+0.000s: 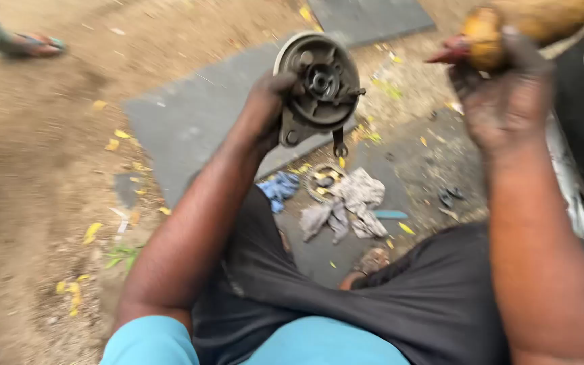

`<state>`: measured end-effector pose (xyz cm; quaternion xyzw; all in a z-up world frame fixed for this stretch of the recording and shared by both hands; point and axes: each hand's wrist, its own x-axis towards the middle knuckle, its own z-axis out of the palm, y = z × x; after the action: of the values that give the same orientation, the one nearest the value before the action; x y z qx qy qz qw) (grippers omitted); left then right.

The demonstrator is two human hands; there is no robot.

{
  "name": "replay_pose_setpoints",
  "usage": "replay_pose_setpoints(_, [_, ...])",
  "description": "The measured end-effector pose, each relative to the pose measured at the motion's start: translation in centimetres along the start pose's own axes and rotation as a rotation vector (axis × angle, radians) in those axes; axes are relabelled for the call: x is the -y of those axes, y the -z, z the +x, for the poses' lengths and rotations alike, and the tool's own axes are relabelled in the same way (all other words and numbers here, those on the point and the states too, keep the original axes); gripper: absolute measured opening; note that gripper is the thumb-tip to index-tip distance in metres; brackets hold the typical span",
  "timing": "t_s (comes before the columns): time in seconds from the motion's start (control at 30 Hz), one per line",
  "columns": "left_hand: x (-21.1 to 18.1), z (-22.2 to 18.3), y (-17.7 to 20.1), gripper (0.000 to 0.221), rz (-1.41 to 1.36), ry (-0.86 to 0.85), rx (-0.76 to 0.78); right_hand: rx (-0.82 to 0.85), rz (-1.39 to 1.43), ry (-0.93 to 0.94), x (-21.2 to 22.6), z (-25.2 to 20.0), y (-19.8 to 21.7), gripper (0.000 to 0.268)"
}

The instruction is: The person sits on the ground and squeezes oil from a plastic bottle onto a motorcycle brake drum plate, then wipes the part with a cloth. They then fit brake shoes into the drum plate, pressing the components together by hand.

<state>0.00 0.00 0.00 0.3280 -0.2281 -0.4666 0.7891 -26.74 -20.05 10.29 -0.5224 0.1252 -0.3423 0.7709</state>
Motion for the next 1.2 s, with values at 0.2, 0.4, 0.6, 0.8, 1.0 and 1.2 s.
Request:
replay_pose_setpoints(0.2, [4.7, 7.3, -1.5, 0.031, 0.208, 0.079, -0.089, -0.127, -0.105, -0.119, -4.9, 4.8, 1.8, 0.051])
replay_pose_setpoints(0.4, [11.2, 11.4, 3.4, 0.016, 0.055, 0.243, -0.302, -0.099, -0.213, -0.148, -8.3, 6.7, 2.8, 0.049])
replay_pose_setpoints(0.6, [13.2, 12.2, 4.6, 0.021, 0.159, 0.276, -0.375, -0.177, -0.322, -0.149, -11.4, 8.7, 4.1, 0.052])
replay_pose_setpoints(0.8, [15.7, 14.5, 6.9, 0.034, 0.197, 0.252, -0.325, -0.213, -0.281, -0.137, -14.4, 10.8, 7.7, 0.065])
replay_pose_setpoints(1.0, [13.1, 15.6, 4.8, 0.044, 0.149, 0.344, -0.382, -0.223, -0.292, -0.096, -15.6, 11.5, 8.4, 0.07])
replay_pose_setpoints(1.2, [14.0, 16.0, 6.3, 0.048, 0.206, 0.321, -0.348, -0.202, -0.341, -0.085, -16.9, 11.8, 9.1, 0.072])
